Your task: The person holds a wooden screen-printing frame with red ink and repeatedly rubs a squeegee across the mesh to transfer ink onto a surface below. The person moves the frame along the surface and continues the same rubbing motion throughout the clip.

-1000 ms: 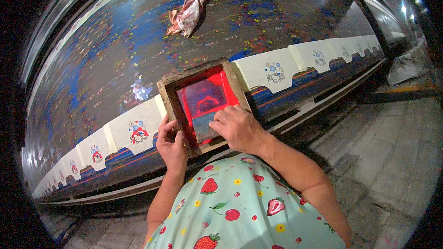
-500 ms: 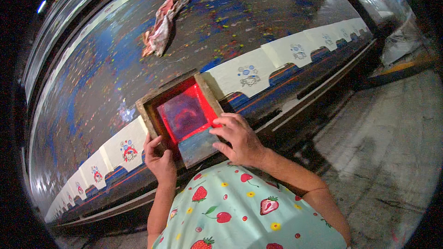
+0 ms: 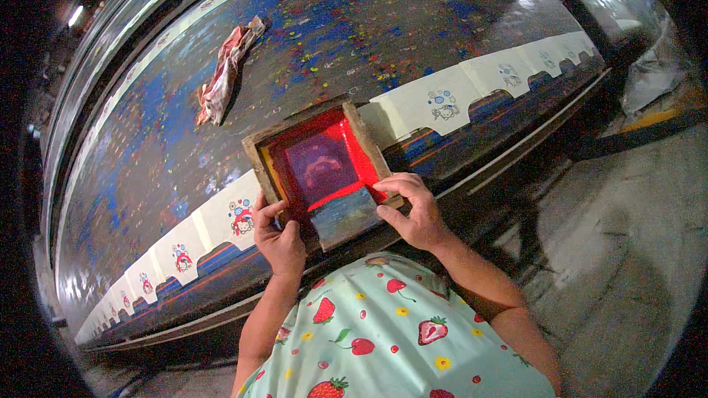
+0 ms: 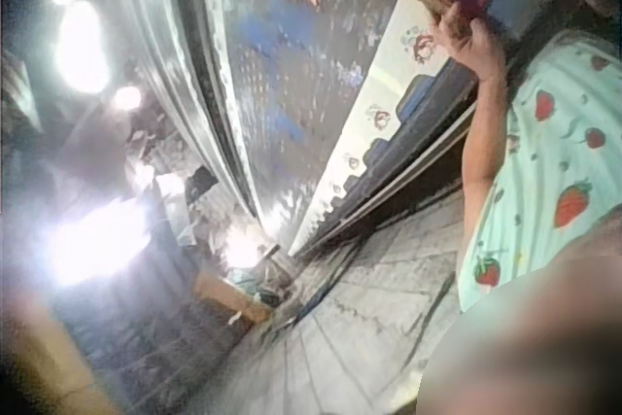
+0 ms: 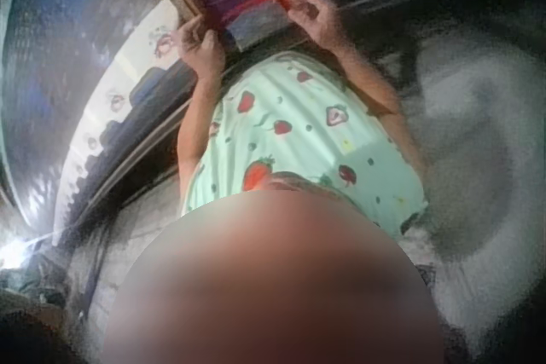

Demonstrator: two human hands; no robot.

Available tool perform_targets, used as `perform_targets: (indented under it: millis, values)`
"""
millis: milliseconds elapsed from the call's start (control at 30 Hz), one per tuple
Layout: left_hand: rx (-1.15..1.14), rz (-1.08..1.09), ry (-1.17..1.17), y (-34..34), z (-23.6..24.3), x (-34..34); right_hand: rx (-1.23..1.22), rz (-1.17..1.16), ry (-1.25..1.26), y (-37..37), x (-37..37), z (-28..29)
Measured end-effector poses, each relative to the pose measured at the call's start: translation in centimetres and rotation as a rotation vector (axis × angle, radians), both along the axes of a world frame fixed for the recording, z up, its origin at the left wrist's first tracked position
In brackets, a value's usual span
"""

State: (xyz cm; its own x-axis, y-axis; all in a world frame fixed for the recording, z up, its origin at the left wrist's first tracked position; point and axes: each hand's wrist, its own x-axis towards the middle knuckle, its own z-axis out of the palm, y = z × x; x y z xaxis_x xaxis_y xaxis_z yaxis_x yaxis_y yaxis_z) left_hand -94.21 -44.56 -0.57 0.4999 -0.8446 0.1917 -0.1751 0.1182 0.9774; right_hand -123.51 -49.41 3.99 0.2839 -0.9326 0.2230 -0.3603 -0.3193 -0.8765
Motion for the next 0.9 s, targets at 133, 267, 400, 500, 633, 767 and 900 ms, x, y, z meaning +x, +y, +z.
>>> perform_targets:
  millis: [133,267,400,500,633,767,900]
  values:
    - [0.027,0.008,0.064,-1.3,-0.3,-3.6,-0.004,0.034,0.033,-1.9,-4.1,0.0]
    - [0.043,0.034,0.037,-1.7,-0.2,-5.4,-0.012,0.094,0.008,-2.8,-6.2,0.0]
    - [0.101,0.051,0.094,-1.5,-0.1,-5.5,-0.023,0.143,0.0,-3.1,-7.1,-0.1]
    - [0.095,0.053,0.162,-1.6,-0.5,-5.4,-0.037,0.165,-0.015,-3.3,-7.3,-0.3]
    - [0.085,0.053,0.198,-1.7,-1.3,-5.1,-0.056,0.169,-0.028,-3.3,-7.2,-0.4]
    - [0.127,0.051,0.128,-1.5,-1.9,-4.7,-0.127,0.136,0.069,-2.9,-6.5,0.2]
    - [0.129,0.03,0.099,-1.3,-2.2,-4.3,-0.377,0.287,0.301,-2.1,-5.2,1.0]
